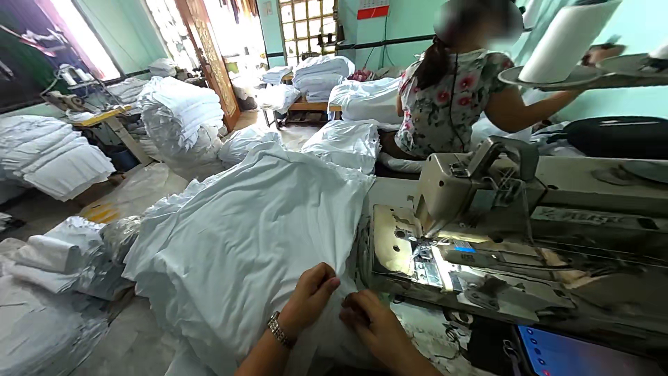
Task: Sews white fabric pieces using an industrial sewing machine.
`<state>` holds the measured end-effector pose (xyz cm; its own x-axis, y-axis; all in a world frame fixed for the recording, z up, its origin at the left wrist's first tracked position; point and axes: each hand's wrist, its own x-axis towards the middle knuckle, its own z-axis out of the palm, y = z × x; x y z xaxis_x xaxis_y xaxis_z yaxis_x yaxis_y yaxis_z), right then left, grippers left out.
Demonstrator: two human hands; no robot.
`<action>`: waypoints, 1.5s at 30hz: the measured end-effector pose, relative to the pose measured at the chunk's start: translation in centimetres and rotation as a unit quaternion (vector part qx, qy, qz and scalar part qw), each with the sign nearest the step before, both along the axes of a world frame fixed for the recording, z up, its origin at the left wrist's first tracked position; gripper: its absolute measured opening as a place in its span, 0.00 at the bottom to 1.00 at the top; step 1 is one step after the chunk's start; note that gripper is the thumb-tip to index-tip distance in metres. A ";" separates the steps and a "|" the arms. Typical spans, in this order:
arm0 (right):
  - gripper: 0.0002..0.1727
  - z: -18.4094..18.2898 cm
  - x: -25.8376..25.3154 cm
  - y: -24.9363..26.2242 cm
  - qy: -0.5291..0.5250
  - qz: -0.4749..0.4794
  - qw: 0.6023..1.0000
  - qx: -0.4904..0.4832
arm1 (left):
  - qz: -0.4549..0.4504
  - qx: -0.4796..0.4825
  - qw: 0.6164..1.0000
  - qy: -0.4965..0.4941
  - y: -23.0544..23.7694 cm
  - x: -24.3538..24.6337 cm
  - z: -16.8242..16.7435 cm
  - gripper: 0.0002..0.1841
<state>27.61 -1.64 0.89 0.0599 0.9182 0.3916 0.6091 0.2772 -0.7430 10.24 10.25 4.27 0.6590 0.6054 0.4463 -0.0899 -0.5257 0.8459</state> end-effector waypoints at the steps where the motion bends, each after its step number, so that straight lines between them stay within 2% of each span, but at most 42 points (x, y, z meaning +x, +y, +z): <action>1: 0.17 0.6 0.1 0.0 0.008 0.008 1.000 -0.015 | -0.015 0.015 1.000 -0.003 -0.2 0.2 0.8 0.11; 4: 0.19 2.4 0.8 -0.3 0.010 0.053 0.993 -0.105 | -0.039 0.085 0.994 0.050 0.4 0.6 2.8 0.11; 7: 0.19 3.8 1.8 -2.2 0.012 0.179 0.973 -0.149 | -0.097 0.157 0.965 0.186 0.6 1.0 4.9 0.07; 9: 0.19 4.4 2.6 -3.6 0.025 0.225 0.969 -0.103 | -0.166 0.210 0.926 0.267 -0.1 1.5 6.5 0.17; 10: 0.18 4.8 3.0 -4.3 0.027 0.229 0.971 -0.061 | -0.186 0.242 0.906 0.293 -0.6 1.9 7.0 0.19; 11: 0.17 5.7 3.6 -5.0 0.033 0.232 0.972 -0.019 | -0.194 0.271 0.885 0.325 -0.8 2.2 7.5 0.16; 14: 0.13 10.0 5.7 -6.9 0.078 0.223 0.968 0.079 | -0.172 0.317 0.822 0.441 0.7 3.2 9.0 0.10; 16: 0.08 12.3 7.2 -7.8 0.112 0.195 0.966 0.124 | -0.114 0.307 0.815 0.478 3.1 3.9 9.9 0.13; 18: 0.08 12.6 8.2 -8.1 0.129 0.162 0.969 0.137 | -0.018 0.285 0.854 0.435 5.3 4.0 11.3 0.16; 20: 0.10 11.7 8.4 -8.4 0.127 0.128 0.980 0.089 | 0.128 0.302 0.896 0.298 7.0 3.6 13.3 0.17; 22: 0.10 10.7 8.0 -9.1 0.141 0.120 0.983 -0.003 | 0.274 0.342 0.888 0.140 7.9 3.1 15.7 0.16; 24: 0.08 10.2 7.9 -9.2 0.184 0.131 0.972 -0.063 | 0.354 0.343 0.870 -0.023 8.7 3.7 17.8 0.13; 26: 0.06 9.7 7.9 -8.6 0.253 0.137 0.955 -0.074 | 0.369 0.241 0.876 -0.198 10.3 6.3 19.4 0.12; 27: 0.05 9.3 7.9 -8.0 0.291 0.126 0.946 -0.070 | 0.363 0.179 0.882 -0.243 11.3 7.8 20.0 0.15; 28: 0.06 8.7 7.7 -7.1 0.330 0.101 0.936 -0.068 | 0.351 0.163 0.892 -0.234 12.5 8.9 19.7 0.19; 29: 0.06 7.9 7.4 -6.3 0.370 0.064 0.924 -0.072 | 0.329 0.184 0.911 -0.168 13.7 9.6 18.3 0.26; 31: 0.09 6.5 6.9 -4.9 0.425 -0.010 0.900 -0.101 | 0.267 0.243 0.930 0.065 14.8 9.9 14.0 0.46; 32: 0.10 5.9 6.8 -4.4 0.419 -0.039 0.899 -0.124 | 0.229 0.241 0.930 0.159 14.8 9.8 12.0 0.50; 34: 0.11 4.7 6.8 -4.4 0.398 -0.068 0.901 -0.158 | 0.160 0.201 0.921 0.294 12.9 7.8 8.9 0.46; 35: 0.12 4.1 6.7 -4.7 0.396 -0.075 0.899 -0.172 | 0.154 0.182 0.911 0.337 11.2 5.8 7.9 0.43; 36: 0.14 3.5 6.6 -5.0 0.404 -0.076 0.893 -0.182 | 0.175 0.176 0.901 0.356 9.3 3.2 6.9 0.41; 38: 0.20 2.5 6.4 -5.6 0.421 -0.075 0.882 -0.198 | 0.282 0.188 0.881 0.330 5.4 -2.8 4.5 0.38; 40: 0.21 1.7 6.1 -5.8 0.421 -0.068 0.882 -0.200 | 0.430 0.199 0.830 0.296 1.7 -8.7 1.8 0.41; 42: 0.17 1.5 5.8 -5.6 0.401 -0.060 0.892 -0.197 | 0.532 0.173 0.775 0.295 -1.1 -12.9 -0.5 0.45; 43: 0.14 1.4 5.8 -5.5 0.392 -0.051 0.898 -0.195 | 0.551 0.169 0.763 0.294 -1.8 -14.2 -1.4 0.41; 45: 0.12 1.6 5.5 -5.2 0.377 -0.029 0.907 -0.187 | 0.545 0.207 0.759 0.291 -1.8 -15.3 -2.0 0.20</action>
